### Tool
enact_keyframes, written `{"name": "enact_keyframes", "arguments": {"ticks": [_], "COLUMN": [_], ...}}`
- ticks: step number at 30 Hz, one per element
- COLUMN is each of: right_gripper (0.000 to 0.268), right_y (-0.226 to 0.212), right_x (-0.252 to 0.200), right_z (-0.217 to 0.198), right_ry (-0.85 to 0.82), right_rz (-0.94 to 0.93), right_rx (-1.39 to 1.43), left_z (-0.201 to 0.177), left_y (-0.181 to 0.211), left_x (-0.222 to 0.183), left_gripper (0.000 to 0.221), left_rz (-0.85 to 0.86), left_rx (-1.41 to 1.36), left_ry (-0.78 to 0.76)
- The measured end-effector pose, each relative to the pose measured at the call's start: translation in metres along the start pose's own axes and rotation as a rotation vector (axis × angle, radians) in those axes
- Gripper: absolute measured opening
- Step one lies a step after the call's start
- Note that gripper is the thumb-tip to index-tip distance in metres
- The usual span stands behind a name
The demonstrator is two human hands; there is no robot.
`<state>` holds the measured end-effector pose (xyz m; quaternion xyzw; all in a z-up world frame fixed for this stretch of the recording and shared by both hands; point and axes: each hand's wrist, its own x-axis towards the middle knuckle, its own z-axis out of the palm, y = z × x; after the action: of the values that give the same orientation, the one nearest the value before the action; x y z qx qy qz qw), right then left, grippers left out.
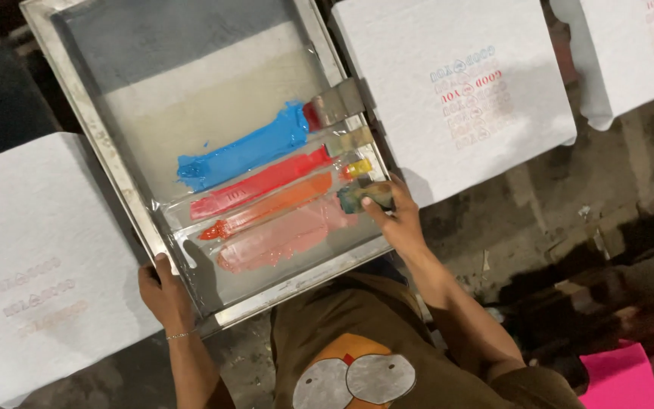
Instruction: The person is performing manual screen printing on a series of shirts, applying multiple colors of ink and pressing the screen onto the fabric.
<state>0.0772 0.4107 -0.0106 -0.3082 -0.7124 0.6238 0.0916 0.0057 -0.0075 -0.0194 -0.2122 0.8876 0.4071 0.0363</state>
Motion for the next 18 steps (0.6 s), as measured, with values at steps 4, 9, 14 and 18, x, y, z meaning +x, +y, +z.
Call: {"name": "enact_keyframes", "arguments": {"ticks": [4, 9, 14, 18], "right_gripper": [0.024, 0.025, 0.033, 0.031], "right_y": [0.0, 0.016, 0.021, 0.016], "right_x": [0.0, 0.006, 0.009, 0.01], "right_z": [0.0, -0.007, -0.006, -0.003], "right_ry": [-0.037, -0.105, -0.172, -0.199], "right_rz": [0.005, 0.041, 0.036, 0.088], "right_rx": [-0.001, 0.037, 0.03, -0.002], "left_z": [0.003, 0.013, 0.014, 0.014], "left_y": [0.007, -0.005, 0.012, 0.024], "left_x": [-0.005, 0.001, -0.006, -0.008], "left_gripper": [0.061, 0.058, 0.054, 0.06], "left_rz": [-0.009, -0.014, -0.042, -0.066], "left_rx": [0.032, 0.018, 0.014, -0.007], "left_ry": [0.038, 0.082, 0.177, 0.176]}}
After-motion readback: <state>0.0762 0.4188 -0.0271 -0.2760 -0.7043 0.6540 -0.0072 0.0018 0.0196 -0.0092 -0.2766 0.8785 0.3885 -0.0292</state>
